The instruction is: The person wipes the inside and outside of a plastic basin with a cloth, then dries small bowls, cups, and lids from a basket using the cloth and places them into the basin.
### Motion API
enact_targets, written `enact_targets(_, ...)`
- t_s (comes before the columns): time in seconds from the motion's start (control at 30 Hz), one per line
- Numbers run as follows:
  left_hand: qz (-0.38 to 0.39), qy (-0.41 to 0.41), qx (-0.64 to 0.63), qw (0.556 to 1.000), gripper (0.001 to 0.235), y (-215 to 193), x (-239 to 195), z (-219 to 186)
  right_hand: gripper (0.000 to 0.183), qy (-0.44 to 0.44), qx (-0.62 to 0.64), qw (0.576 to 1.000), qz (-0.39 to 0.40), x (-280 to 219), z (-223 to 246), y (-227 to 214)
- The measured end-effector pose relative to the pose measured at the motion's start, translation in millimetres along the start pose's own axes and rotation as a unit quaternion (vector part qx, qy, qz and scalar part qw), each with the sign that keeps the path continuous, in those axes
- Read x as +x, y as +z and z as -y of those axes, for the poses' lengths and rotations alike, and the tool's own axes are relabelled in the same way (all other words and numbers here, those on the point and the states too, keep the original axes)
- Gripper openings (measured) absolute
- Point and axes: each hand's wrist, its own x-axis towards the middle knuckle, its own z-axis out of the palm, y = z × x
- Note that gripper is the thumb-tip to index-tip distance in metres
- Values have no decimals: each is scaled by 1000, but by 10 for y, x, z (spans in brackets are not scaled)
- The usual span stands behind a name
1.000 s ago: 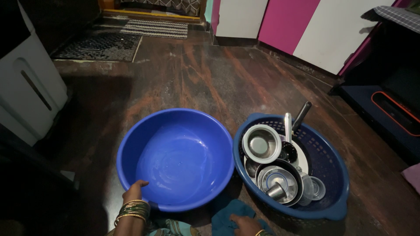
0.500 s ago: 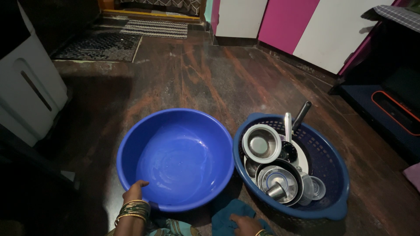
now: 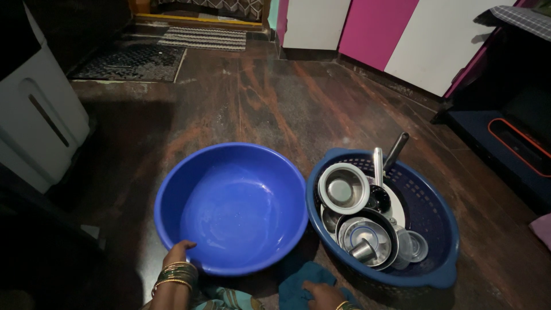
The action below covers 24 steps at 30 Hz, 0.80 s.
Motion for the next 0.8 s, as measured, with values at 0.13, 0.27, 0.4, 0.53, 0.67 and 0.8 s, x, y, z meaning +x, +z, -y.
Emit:
enact_targets(0.13,-23,71,52,996,49,-45,-150,13,64,-58,24,998,-31,-13,-78,19)
enact_targets(0.27,-53,97,105,988,38,-39,-450,-46,65,-31,24,999,-22,-61,-49,-8)
enact_targets(0.4,-45,121,104,986,32,-45,-686,-66,59,-37,14,999,-12,27,-85,36)
enact_targets(0.53,-37,151,94,983,26,-56,-871,-100,44,-43,12,998,-48,167,-244,209)
enact_targets(0.67,-56,192,90,976,21,-103,-1031,-117,31,-87,5,988,-131,46,-311,186)
enact_targets(0.8,-102,251,170,947,14,-232,-1074,-217,45,-241,155,934,-211,-820,-72,-319)
